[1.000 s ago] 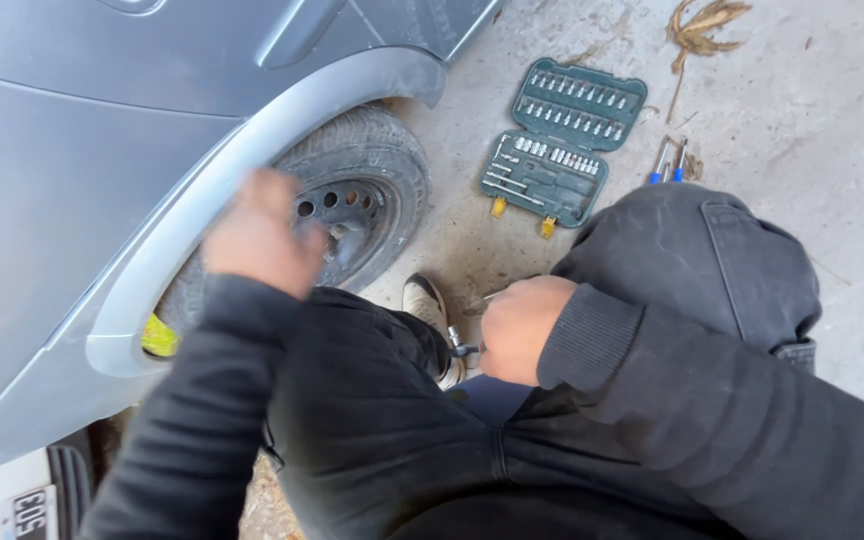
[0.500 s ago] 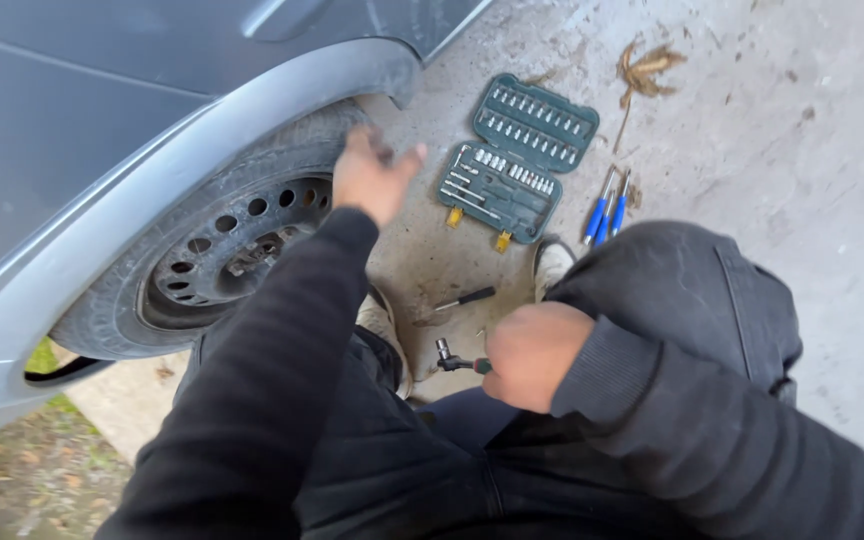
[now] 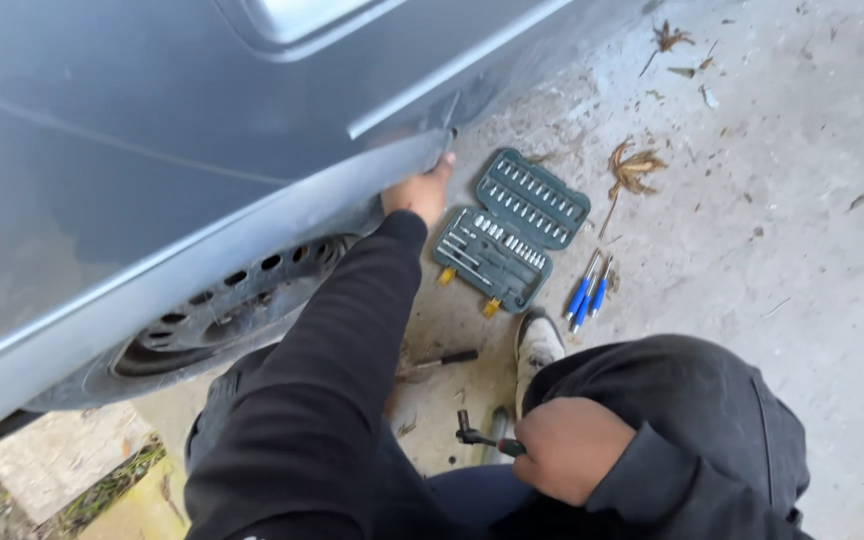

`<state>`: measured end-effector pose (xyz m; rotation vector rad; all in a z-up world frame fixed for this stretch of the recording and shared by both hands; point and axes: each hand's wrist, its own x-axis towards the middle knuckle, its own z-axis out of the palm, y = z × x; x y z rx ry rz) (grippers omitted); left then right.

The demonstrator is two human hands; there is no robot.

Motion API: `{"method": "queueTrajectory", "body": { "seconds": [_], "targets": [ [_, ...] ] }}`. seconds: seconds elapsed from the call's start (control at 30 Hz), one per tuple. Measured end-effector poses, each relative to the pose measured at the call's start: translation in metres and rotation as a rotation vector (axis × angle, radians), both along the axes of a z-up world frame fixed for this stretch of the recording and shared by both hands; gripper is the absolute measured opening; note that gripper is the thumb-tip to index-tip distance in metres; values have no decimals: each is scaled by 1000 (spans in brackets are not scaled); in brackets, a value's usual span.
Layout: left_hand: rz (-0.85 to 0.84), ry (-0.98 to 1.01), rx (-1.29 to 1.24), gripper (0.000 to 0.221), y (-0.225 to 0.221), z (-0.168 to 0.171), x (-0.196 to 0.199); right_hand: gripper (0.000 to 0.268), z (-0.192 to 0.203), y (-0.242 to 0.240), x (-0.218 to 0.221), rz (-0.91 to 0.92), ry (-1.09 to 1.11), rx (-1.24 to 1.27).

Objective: Attaching or fixing a plastic fender trim to the wheel arch of a car using a socket wrench.

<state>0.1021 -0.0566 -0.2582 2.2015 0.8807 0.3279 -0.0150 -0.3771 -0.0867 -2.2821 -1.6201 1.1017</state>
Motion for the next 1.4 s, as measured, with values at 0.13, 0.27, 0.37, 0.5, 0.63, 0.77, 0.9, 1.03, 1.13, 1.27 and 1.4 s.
{"method": "queueTrajectory", "body": {
  "seconds": [0.13, 0.27, 0.37, 0.5, 0.63, 0.77, 0.9, 1.03, 1.13, 1.27, 1.4],
  "targets": [
    [-87, -79, -39, 55, 8, -26, -8, 28, -2, 7, 5, 0, 57, -56],
    [-140, 23, -54, 53, 11, -20, -9, 28, -3, 16, 6, 1, 92, -63],
    [-147, -78, -67, 53, 16, -56, 2, 28, -3, 20, 4, 1, 74, -105],
    [-186, -147, -19, 51, 18, -48, 6, 30, -3, 19, 3, 44, 87, -156],
    [-205, -125, -57, 44, 16, -90, 24, 28, 0, 29, 2, 16, 79, -201],
    [-200, -155, 0, 39, 19, -93, 30, 26, -2, 50, 11, -19, 30, -89],
    [-213, -173, -33, 35, 16, -24, 5, 26, 13, 95, 44, -177, 162, 116],
    [-163, -277, -288, 31, 12, -23, 12, 27, -5, 123, 77, -494, 72, 366],
    [-71, -383, -591, 27, 4, -39, 10, 24, -42, 132, 104, -693, 103, 548],
    [114, -570, -1039, 23, -3, -61, 4, 15, -60, 148, 128, -1031, 574, 675],
    [341, -719, -1328, 24, -14, -50, -6, 10, -53, 150, 121, -1118, 713, 756]
  ]
}}
